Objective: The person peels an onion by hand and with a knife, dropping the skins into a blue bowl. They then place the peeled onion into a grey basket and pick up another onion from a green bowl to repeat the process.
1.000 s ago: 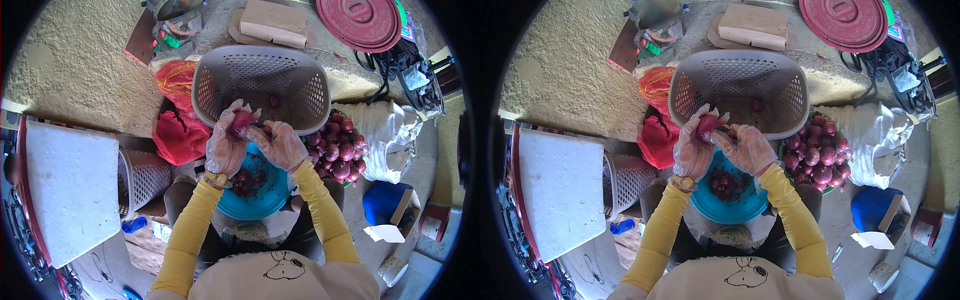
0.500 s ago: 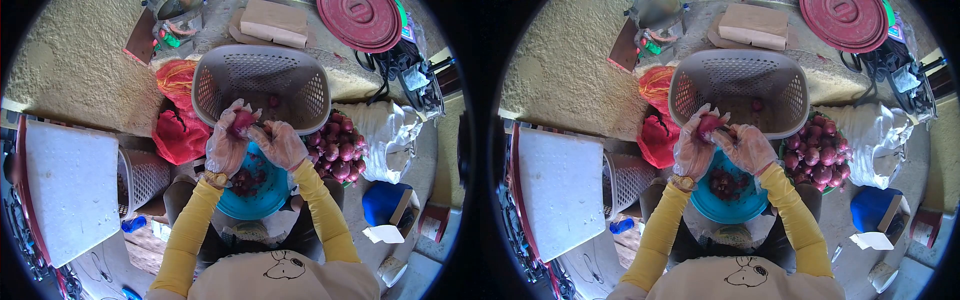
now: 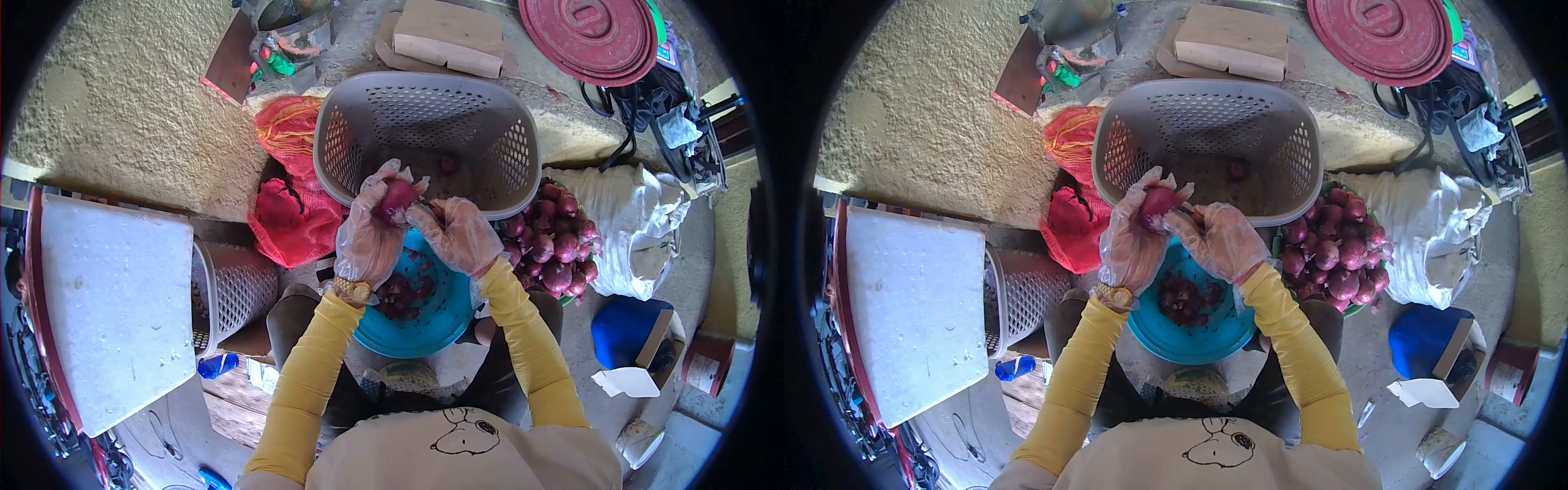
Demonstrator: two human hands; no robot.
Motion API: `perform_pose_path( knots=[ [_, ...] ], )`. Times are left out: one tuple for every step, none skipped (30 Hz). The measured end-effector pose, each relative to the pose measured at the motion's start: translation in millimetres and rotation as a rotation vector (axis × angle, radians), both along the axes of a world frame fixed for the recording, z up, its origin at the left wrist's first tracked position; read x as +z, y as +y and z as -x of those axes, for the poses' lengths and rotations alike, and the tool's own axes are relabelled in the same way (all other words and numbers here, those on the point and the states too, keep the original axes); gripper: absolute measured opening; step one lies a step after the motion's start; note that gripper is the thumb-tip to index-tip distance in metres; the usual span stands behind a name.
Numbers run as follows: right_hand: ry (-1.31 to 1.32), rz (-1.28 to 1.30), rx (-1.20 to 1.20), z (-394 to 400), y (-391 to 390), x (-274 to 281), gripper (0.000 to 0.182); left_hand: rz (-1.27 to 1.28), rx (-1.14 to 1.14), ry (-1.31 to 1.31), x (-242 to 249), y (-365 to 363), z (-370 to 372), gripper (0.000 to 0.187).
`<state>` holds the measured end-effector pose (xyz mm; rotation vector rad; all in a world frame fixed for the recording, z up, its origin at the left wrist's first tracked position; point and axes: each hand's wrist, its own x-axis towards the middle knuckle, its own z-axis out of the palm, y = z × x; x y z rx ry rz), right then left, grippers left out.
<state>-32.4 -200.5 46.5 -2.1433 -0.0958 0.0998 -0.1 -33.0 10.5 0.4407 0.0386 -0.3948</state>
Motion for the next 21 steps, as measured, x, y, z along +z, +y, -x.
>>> perform_pose_path(
  knots=[
    [0.000, 0.000, 0.000, 0, 0, -2, 0.048, 0.002, 0.007, -0.012, -2, -1, -1, 0.044],
    [0.001, -0.024, 0.008, -1, -1, -7, 0.048, 0.003, 0.015, -0.024, -3, -1, -2, 0.044],
    [0.001, -0.049, 0.016, -1, -1, -8, 0.048, 0.004, 0.015, -0.024, -4, -1, -2, 0.044],
    [0.001, -0.049, 0.017, -1, -1, -7, 0.048, -0.005, 0.018, -0.039, -4, -1, -2, 0.044],
    [0.011, -0.070, 0.030, -2, -1, -4, 0.049, -0.014, 0.021, -0.055, -4, -1, -2, 0.044],
    [0.021, -0.090, 0.043, -2, -1, -1, 0.049, -0.014, 0.021, -0.055, -4, 0, -2, 0.044],
    [0.020, -0.091, 0.043, -2, -1, 0, 0.049, -0.010, 0.009, -0.055, -4, 1, -2, 0.044],
    [0.036, -0.097, 0.055, -2, -1, 2, 0.049, -0.005, -0.003, -0.055, -4, 2, -3, 0.044],
    [0.053, -0.104, 0.066, -2, -2, 2, 0.049, -0.005, -0.004, -0.055, -2, 1, -3, 0.044],
    [0.053, -0.103, 0.065, -2, -2, 2, 0.049, 0.005, -0.014, -0.052, 0, 1, -2, 0.045],
    [0.038, -0.095, 0.078, -2, -3, 1, 0.049, 0.015, -0.024, -0.049, 2, 1, -1, 0.045],
    [0.023, -0.087, 0.091, -3, -3, 0, 0.049, 0.015, -0.024, -0.050, 2, 1, -1, 0.045],
    [0.022, -0.087, 0.091, -3, -3, 0, 0.049, 0.015, -0.028, -0.041, 2, 1, -1, 0.045],
    [-0.013, -0.086, 0.077, -2, -3, -1, 0.048, 0.014, -0.032, -0.032, 2, 1, -1, 0.046],
    [-0.047, -0.086, 0.063, -1, -2, -2, 0.048, 0.013, -0.032, -0.032, 1, 1, -1, 0.046],
    [-0.047, -0.086, 0.063, 0, -2, -6, 0.048, 0.003, -0.032, -0.039, -1, 1, -2, 0.046],
    [-0.146, -0.005, 0.067, 0, -3, -13, 0.048, -0.007, -0.031, -0.045, -2, 1, -2, 0.046],
    [-0.245, 0.075, 0.071, 1, -3, -18, 0.048, -0.007, -0.031, -0.046, -3, 2, -2, 0.046],
    [-0.246, 0.075, 0.072, 2, -4, -21, 0.048, -0.012, -0.039, -0.041, -3, 3, -2, 0.047],
    [-0.285, 0.135, 0.083, 3, -5, -23, 0.047, -0.018, -0.046, -0.035, -3, 4, -2, 0.047],
    [-0.324, 0.195, 0.094, 3, -5, -22, 0.047, -0.017, -0.046, -0.036, -1, 5, -2, 0.047]
  ],
)
